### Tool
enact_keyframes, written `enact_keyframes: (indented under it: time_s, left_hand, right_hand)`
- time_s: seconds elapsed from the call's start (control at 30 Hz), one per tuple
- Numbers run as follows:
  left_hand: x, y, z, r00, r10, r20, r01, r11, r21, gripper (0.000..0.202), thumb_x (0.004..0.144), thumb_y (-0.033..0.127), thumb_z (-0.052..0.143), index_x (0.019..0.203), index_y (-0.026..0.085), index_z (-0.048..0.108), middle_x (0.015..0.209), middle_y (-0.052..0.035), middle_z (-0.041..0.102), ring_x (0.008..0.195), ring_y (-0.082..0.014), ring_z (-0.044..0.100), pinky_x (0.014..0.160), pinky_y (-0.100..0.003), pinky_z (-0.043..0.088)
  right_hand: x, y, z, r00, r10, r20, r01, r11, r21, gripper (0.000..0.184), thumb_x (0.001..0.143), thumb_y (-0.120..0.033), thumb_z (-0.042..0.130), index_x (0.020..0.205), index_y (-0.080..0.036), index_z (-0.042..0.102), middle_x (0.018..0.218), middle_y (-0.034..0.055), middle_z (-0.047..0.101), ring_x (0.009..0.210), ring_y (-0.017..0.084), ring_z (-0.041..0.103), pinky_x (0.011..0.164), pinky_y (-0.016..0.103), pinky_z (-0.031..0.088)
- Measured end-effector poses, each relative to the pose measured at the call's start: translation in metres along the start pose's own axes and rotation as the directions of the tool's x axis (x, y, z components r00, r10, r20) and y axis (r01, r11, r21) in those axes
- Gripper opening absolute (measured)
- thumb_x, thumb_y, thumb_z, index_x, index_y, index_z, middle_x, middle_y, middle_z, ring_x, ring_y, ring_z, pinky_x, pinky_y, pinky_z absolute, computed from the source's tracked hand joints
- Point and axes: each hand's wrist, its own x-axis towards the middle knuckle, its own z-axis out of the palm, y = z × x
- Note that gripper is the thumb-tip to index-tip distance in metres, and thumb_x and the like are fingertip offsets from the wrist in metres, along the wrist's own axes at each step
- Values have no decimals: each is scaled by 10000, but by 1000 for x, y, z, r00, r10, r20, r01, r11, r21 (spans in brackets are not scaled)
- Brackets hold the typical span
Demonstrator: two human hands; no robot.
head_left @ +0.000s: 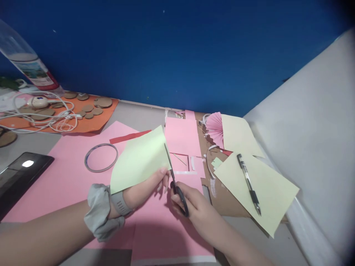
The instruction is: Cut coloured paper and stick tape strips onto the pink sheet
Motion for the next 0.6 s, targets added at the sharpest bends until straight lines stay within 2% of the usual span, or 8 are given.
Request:
enact_keyframes:
  time_s: [0.13, 0.37, 0.47, 0.6]
  left_hand:
    - [0, 3, 0, 999, 32, -10, -32, 999, -11, 504, 892, 537, 353, 570, 181, 508, 516, 2, 501, 495, -110, 468, 531, -249, 404]
    - [1, 7, 2, 1000, 22, 2, -22, 1000, -22, 505, 901, 521, 332, 566, 184, 503, 516, 4, 492, 493, -117, 461, 533, -263, 398]
    - [-1, 9, 1, 998, 57, 4, -58, 998, 33, 511, 910, 520, 317, 573, 185, 506, 515, 8, 491, 505, -117, 464, 570, -263, 411]
    - [-5, 7, -5, 988, 139, -69, -128, 981, 148, 472, 902, 533, 364, 645, 178, 536, 607, 1, 539, 562, -118, 494, 610, -260, 420]
  right_hand:
    - [1, 2, 3, 999, -36, -21, 37, 999, 26, 301, 948, -411, 389, 730, -208, 348, 612, -65, 330, 566, 96, 305, 556, 247, 273]
    - [2, 8, 5, 998, -39, -43, 42, 997, 60, 273, 958, -363, 373, 739, -200, 375, 594, -68, 343, 546, 92, 310, 579, 256, 298]
    - [3, 9, 6, 997, -46, -62, 49, 997, 57, 286, 959, -375, 367, 732, -202, 371, 589, -69, 344, 545, 90, 310, 570, 252, 297]
    - [3, 8, 4, 995, -62, -75, 64, 998, 27, 286, 968, -371, 347, 735, -205, 364, 583, -73, 345, 545, 88, 323, 597, 249, 338]
